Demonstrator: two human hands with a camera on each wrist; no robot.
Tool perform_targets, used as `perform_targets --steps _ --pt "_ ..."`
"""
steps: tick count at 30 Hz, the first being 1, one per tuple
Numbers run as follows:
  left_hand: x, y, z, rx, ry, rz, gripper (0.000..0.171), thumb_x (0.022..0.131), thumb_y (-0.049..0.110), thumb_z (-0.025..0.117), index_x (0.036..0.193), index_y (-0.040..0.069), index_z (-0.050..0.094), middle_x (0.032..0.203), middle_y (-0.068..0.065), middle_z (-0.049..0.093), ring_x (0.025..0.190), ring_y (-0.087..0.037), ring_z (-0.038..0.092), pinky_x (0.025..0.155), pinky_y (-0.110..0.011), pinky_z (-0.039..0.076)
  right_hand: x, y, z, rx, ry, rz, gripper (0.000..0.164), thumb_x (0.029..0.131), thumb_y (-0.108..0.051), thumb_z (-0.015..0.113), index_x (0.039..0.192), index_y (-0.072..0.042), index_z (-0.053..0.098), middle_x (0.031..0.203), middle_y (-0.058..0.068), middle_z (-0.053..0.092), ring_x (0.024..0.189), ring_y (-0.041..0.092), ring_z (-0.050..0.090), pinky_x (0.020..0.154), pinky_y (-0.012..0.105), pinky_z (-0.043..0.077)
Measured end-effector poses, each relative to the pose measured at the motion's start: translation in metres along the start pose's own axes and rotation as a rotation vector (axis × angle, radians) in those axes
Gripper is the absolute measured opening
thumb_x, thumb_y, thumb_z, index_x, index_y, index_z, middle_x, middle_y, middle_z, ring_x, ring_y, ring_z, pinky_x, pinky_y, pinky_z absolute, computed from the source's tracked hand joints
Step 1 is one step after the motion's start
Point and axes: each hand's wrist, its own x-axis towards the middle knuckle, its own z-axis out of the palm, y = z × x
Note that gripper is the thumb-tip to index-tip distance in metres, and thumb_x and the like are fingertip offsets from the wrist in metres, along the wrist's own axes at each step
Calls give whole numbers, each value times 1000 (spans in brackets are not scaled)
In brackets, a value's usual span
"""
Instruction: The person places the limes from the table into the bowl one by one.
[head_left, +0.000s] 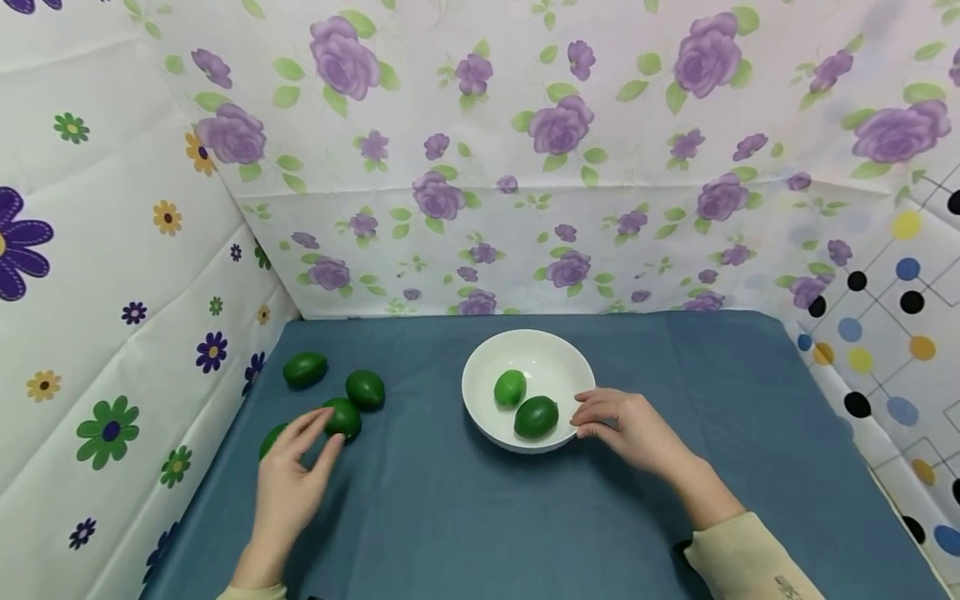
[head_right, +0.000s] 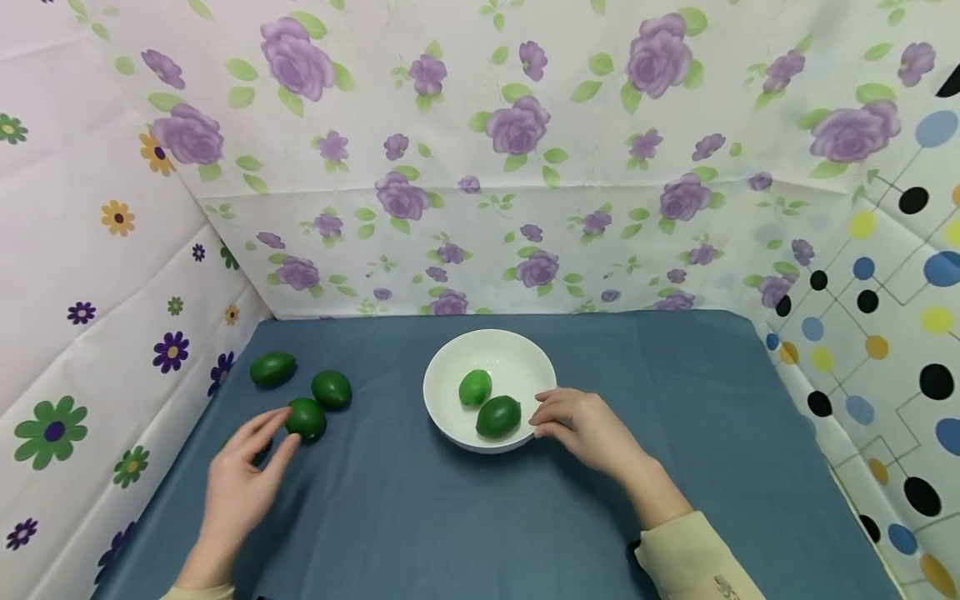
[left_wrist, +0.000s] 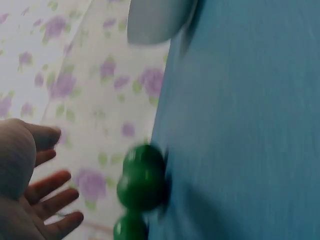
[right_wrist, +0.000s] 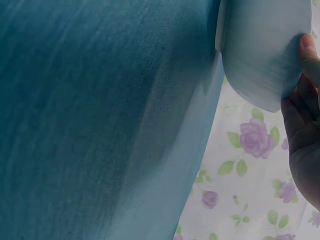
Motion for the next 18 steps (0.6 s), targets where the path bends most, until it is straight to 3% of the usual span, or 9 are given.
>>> perform_targets --steps 4,6,11,14,18 --pt "-8 -16 -23 67 -4 -204 60 96 7 82 152 1 60 156 -26 50 142 -53 45 116 -68 38 -1 1 0 7 9 2 14 89 -12 88 103 -15 86 112 -5 79 129 25 67 103 40 59" --pt "-12 -23 -30 78 -40 -298 69 98 10 80 159 0 49 164 -31 35 148 -60 31 115 -79 28 -2 2 0 8 15 0 14 88 -12 88 102 -16 86 112 -7 78 129 25 67 103 40 59" --pt "-12 -38 -38 97 -178 -469 85 103 21 76 168 -1 26 170 -37 12 153 -64 12 115 -84 20 -1 5 0 13 21 1 14 88 -13 88 101 -16 86 110 -13 77 128 23 67 104 39 59" --pt "-8 -44 -38 111 -272 -522 93 104 27 74 171 0 15 170 -39 7 152 -65 13 115 -83 22 0 5 0 20 18 3 14 88 -13 88 101 -17 86 110 -14 77 128 22 67 104 40 59" --pt "-5 -50 -38 139 -345 -553 95 105 27 72 171 1 9 167 -42 13 150 -64 21 117 -79 25 0 5 0 25 6 12 14 89 -13 88 101 -20 86 111 -14 77 127 21 67 104 40 58"
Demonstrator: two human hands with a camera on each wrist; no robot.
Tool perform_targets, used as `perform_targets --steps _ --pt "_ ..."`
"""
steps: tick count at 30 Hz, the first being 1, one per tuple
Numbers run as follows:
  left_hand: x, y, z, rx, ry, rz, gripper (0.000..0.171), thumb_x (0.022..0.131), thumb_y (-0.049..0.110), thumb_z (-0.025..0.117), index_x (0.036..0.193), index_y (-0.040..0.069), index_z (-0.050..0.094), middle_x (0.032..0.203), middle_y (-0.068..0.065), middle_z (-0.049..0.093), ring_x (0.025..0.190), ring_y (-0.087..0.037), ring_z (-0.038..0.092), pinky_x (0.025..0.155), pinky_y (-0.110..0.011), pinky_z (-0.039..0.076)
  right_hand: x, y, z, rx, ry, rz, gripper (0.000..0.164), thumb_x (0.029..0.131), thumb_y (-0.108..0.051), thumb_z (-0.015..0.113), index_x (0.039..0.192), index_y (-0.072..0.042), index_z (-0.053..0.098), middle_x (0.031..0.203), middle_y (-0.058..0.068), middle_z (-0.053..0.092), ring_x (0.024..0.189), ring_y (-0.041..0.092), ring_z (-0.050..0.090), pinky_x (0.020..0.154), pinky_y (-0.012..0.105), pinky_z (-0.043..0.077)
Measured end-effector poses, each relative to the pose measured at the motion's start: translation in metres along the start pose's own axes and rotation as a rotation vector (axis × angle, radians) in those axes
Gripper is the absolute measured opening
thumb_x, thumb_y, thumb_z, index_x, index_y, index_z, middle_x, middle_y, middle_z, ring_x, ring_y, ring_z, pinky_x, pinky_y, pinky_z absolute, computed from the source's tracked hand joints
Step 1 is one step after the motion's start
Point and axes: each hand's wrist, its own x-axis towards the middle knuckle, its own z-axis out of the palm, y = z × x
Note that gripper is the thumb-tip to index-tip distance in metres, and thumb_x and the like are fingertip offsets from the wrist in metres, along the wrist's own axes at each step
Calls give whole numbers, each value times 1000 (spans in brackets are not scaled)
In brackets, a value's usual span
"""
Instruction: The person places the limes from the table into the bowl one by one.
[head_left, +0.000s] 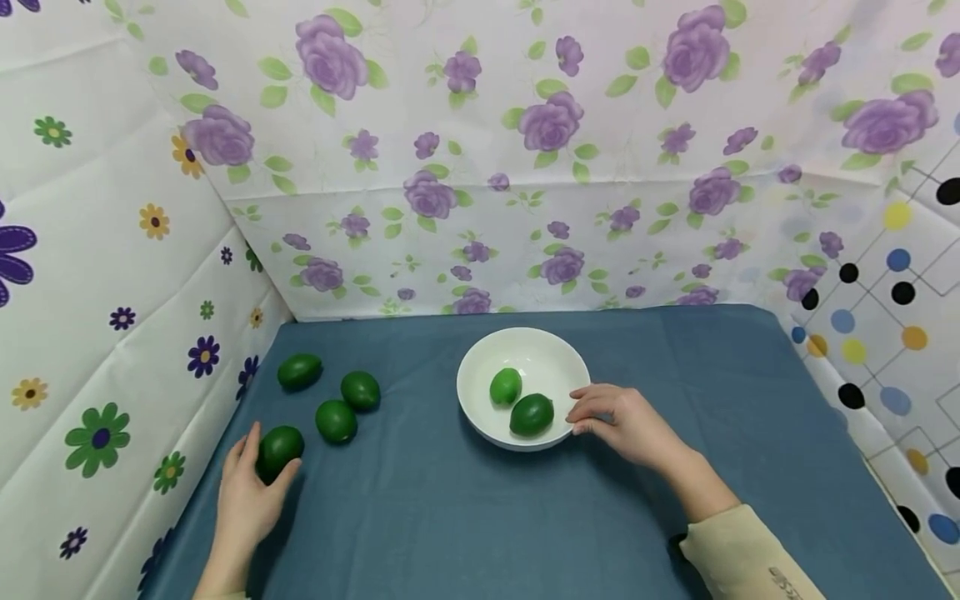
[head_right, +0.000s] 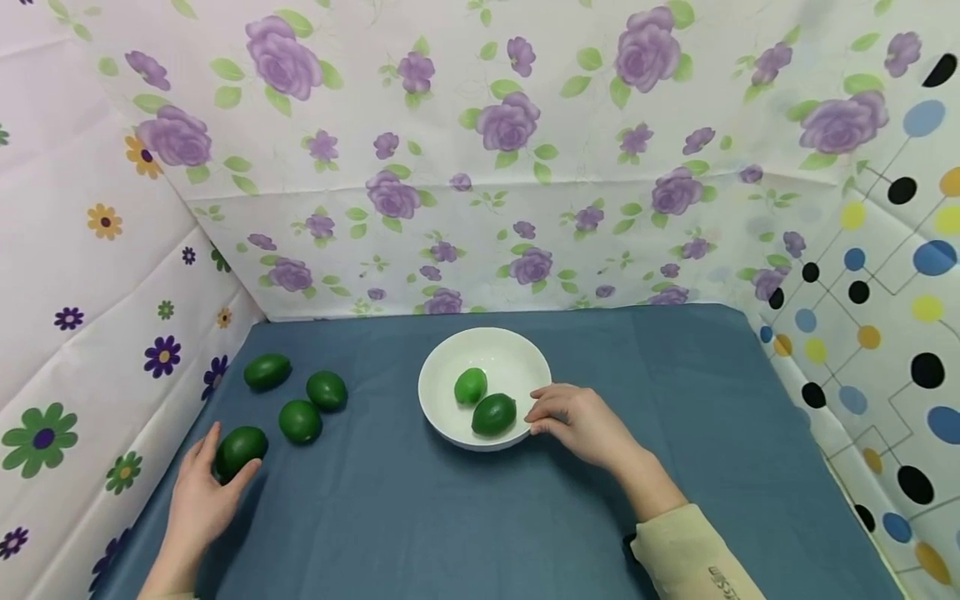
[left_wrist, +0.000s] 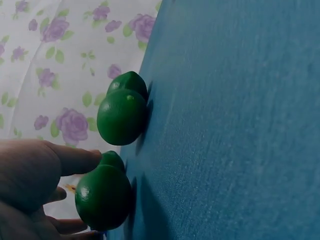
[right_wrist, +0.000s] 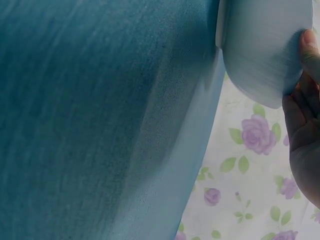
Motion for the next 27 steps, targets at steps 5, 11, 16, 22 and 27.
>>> perform_targets --steps 5,11,16,22,27 --pt "6 -4 1 30 -16 -7 86 106 19 68 170 -2 15 161 -44 28 145 -63 30 117 -76 29 1 1 1 3 3 -2 14 88 -13 88 100 -21 86 110 -14 77 126 21 68 104 40 59" --pt "10 -6 3 48 -27 -37 80 105 21 71 168 -1 27 157 -42 36 140 -62 38 110 -75 37 0 2 2 10 12 -17 14 88 -12 88 100 -18 86 108 -12 78 124 24 69 102 42 60" --pt "9 -6 5 40 46 -51 77 101 21 75 165 -1 38 152 -40 44 133 -60 47 105 -73 43 1 1 1 19 -2 8 13 88 -13 88 100 -18 86 108 -15 77 126 22 68 104 41 59" --pt "-3 14 4 -18 244 28 71 98 18 79 160 1 48 144 -36 55 120 -53 59 98 -64 49 3 0 1 24 -9 7 12 89 -14 88 100 -19 86 108 -17 76 126 20 68 106 41 58" --pt "-9 46 11 -124 404 152 68 94 15 85 156 7 57 137 -27 63 101 -40 69 75 -7 48 1 1 0 29 -1 14 14 88 -13 89 99 -20 86 108 -18 76 127 20 67 106 41 57"
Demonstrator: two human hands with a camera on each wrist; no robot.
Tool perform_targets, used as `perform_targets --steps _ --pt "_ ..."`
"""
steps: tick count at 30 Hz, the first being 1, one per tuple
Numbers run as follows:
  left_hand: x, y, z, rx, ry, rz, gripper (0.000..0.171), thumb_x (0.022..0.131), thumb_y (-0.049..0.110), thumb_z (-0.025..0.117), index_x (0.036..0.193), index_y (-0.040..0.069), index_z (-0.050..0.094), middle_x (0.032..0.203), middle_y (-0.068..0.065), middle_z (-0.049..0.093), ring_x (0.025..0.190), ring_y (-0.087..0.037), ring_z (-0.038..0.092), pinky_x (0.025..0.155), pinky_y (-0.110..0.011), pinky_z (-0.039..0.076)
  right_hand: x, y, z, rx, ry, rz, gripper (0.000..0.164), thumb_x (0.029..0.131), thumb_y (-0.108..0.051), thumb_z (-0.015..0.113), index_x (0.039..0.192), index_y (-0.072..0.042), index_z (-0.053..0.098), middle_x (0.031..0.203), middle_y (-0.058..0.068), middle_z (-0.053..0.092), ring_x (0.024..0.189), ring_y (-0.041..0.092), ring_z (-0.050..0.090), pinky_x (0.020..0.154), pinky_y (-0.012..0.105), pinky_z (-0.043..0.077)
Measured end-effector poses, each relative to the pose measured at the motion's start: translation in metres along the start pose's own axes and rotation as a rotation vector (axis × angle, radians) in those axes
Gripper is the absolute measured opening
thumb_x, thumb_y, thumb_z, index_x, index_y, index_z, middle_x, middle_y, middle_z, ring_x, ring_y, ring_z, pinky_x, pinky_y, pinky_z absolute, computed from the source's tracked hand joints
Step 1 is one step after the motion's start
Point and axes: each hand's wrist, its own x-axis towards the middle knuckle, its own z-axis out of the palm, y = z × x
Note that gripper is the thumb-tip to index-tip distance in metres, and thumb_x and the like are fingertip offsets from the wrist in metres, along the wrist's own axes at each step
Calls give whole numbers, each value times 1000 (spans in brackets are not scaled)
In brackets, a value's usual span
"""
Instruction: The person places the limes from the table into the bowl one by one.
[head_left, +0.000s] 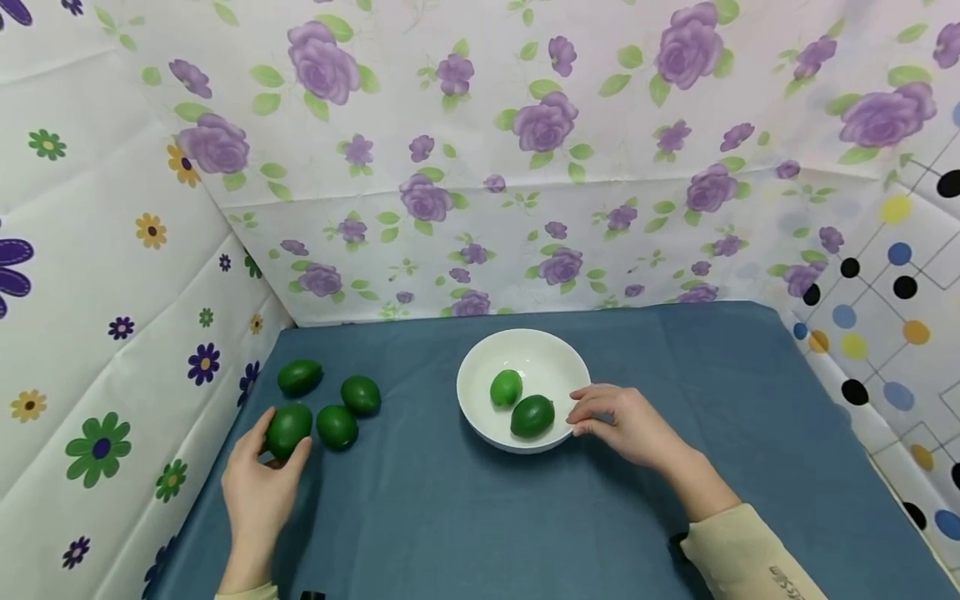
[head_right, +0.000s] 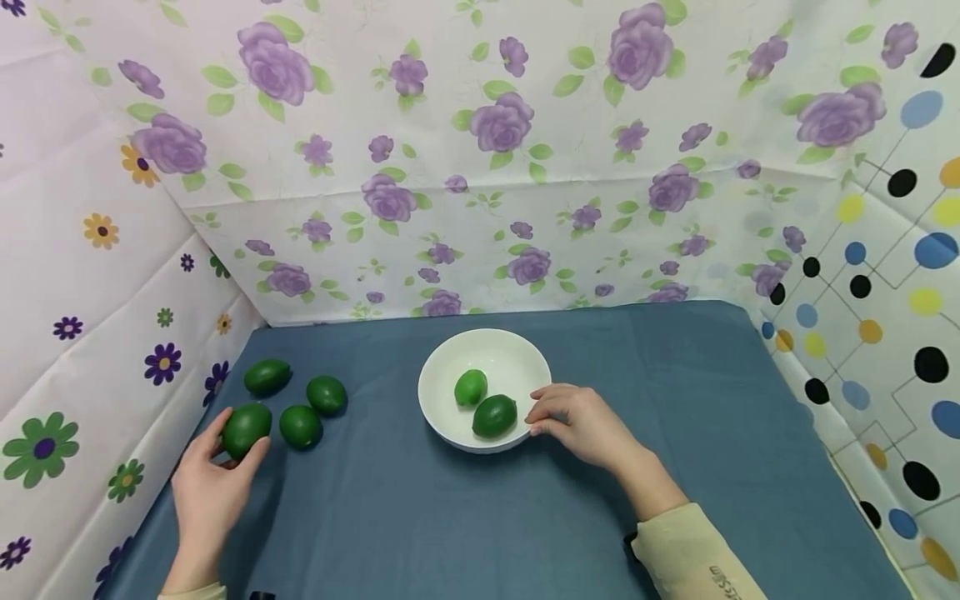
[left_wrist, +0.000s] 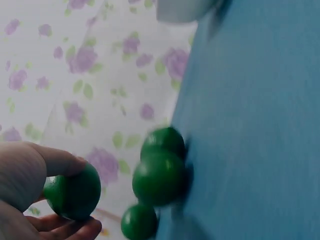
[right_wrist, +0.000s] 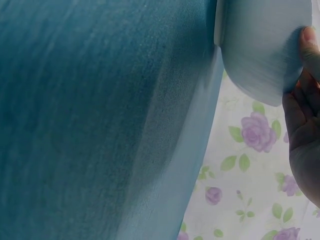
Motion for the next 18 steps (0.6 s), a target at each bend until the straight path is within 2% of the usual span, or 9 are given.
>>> perform_targets --steps 2,5,9,12,15,18 --pt "-1 10 7 -54 10 30 68 93 14 87 155 8 59 138 -26 63 104 -38 68 72 3 41 -1 0 -1 -4 -1 4 13 88 -13 88 100 -19 86 108 -18 76 127 20 67 106 41 57" --pt "-5 21 16 -123 -3 66 69 92 13 88 154 9 60 137 -25 64 108 -37 65 75 3 42 -1 -1 -1 -6 -12 4 13 89 -14 88 101 -19 86 108 -19 76 127 20 67 107 41 57" --pt "-12 39 29 -181 -75 118 69 91 12 89 153 12 61 139 -19 65 111 -32 65 77 -3 46 0 -3 -2 -5 -20 16 11 90 -14 87 100 -19 86 107 -19 76 127 20 67 106 41 57" --pt "-15 58 39 -208 -154 175 70 90 12 90 154 16 61 143 -14 64 114 -28 66 80 -13 53 -1 -3 -3 -5 -18 30 12 89 -14 88 99 -19 86 106 -19 76 128 21 67 107 41 57" --pt "-17 77 48 -238 -224 245 72 90 13 91 154 18 61 146 -10 62 117 -26 67 84 -30 61 0 -3 -3 -6 -18 35 12 89 -13 88 99 -20 86 107 -18 76 128 21 67 107 41 57" --pt "-19 98 58 -288 -292 298 71 90 14 90 154 20 60 147 -7 61 121 -25 66 88 -46 63 0 -3 -3 -6 -23 38 12 89 -13 87 100 -20 86 107 -18 76 128 21 66 106 41 57"
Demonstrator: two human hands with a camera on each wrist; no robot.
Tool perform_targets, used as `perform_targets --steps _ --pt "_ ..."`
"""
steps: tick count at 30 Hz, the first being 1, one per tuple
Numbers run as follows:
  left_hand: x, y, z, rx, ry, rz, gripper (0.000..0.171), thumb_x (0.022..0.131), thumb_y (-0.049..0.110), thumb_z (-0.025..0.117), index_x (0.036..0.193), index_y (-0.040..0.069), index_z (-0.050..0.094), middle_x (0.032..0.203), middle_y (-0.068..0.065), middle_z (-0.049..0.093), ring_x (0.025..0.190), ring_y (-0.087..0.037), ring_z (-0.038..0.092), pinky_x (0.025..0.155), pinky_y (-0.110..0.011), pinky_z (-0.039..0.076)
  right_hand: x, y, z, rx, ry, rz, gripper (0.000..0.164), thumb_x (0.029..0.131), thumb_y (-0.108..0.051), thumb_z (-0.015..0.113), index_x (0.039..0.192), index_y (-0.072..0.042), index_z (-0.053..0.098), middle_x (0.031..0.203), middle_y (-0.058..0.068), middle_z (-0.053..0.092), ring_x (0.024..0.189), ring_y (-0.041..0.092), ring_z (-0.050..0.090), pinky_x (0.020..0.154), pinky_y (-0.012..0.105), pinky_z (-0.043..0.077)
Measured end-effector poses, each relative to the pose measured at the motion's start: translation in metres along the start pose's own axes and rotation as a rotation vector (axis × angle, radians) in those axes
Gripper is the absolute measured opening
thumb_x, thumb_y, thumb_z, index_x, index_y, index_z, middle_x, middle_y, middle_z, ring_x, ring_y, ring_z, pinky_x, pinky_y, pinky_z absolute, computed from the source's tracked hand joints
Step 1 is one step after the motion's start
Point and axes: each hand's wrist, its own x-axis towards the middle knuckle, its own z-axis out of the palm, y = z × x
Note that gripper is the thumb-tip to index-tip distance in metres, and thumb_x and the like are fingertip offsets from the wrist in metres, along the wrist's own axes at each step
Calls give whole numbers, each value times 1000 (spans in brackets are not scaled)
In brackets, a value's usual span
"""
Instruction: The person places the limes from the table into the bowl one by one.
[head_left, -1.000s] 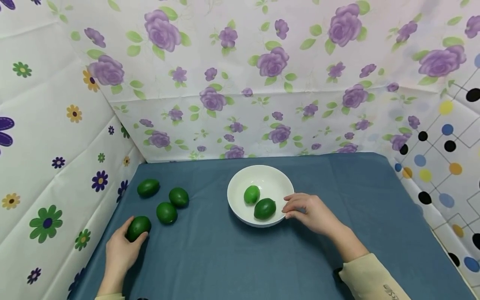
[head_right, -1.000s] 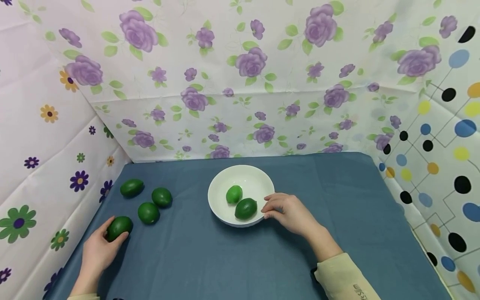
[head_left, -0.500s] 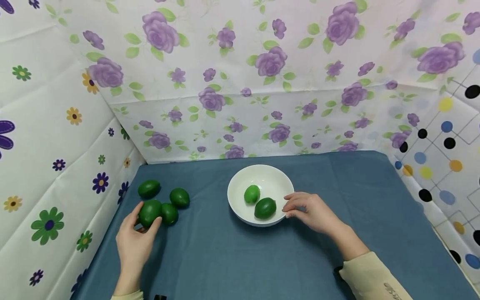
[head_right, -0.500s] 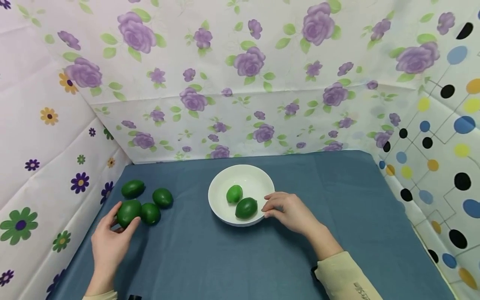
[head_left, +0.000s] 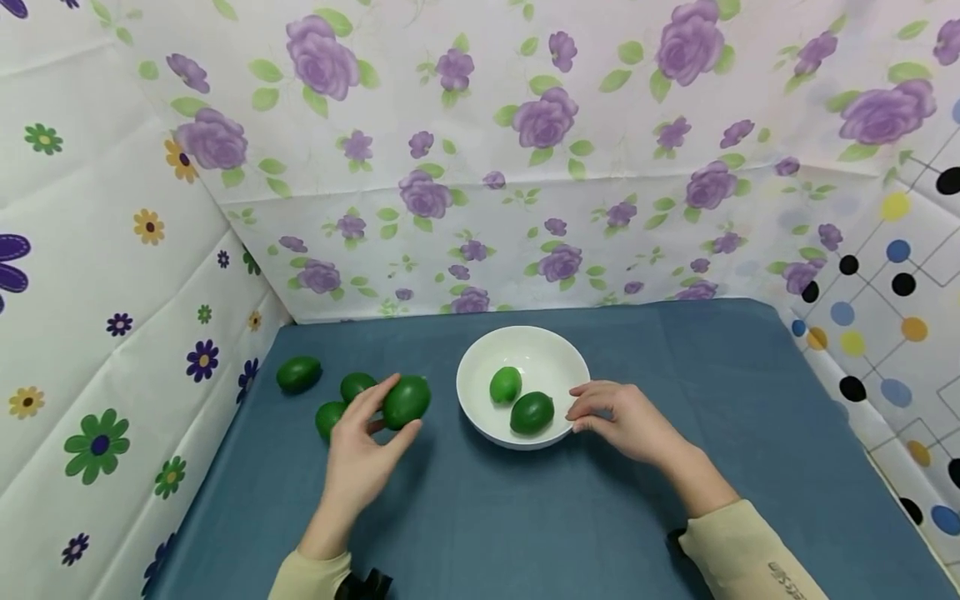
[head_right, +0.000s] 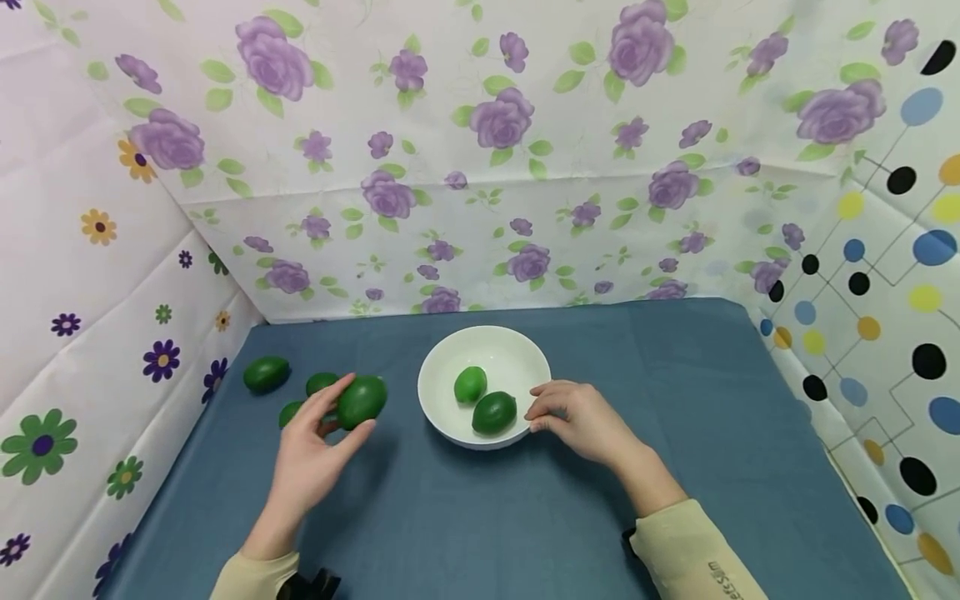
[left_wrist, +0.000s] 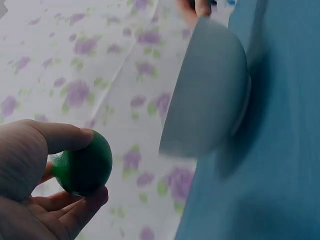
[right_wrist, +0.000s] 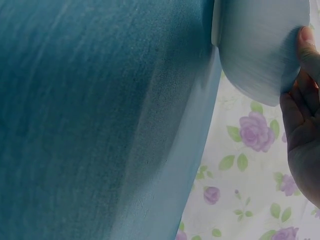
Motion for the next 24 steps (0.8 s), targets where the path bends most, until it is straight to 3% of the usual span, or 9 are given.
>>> perform_targets --steps 3,6,13,18,24 --pt "8 15 17 -48 -66 37 69 91 14 89 154 19 61 147 -6 61 124 -25 65 91 -50 63 0 0 0 -3 -3 0 12 90 -13 87 100 -19 86 108 -18 76 128 21 67 106 41 58" --pt "17 26 35 -72 -131 70 67 92 14 88 153 18 61 143 -7 63 124 -25 66 94 -46 63 0 0 0 -4 -1 -4 12 89 -13 88 100 -19 86 108 -17 77 128 21 67 106 41 58" --pt "40 40 80 -44 -262 130 64 91 15 89 150 11 64 137 -10 65 118 -25 68 94 -40 63 0 -1 -1 -5 -3 -2 12 89 -13 87 100 -18 86 108 -17 77 128 21 67 105 43 58" --pt "58 49 106 63 -350 100 64 94 19 87 152 9 61 140 -14 64 118 -29 68 95 -45 62 0 0 -1 -3 -2 -1 12 90 -13 87 101 -18 86 107 -17 77 128 21 67 106 44 58" --pt "71 62 128 143 -417 18 65 96 26 84 154 9 59 137 -17 64 119 -31 66 96 -46 62 0 -1 0 10 -9 -11 12 90 -13 86 101 -18 85 108 -17 76 129 22 66 106 45 58"
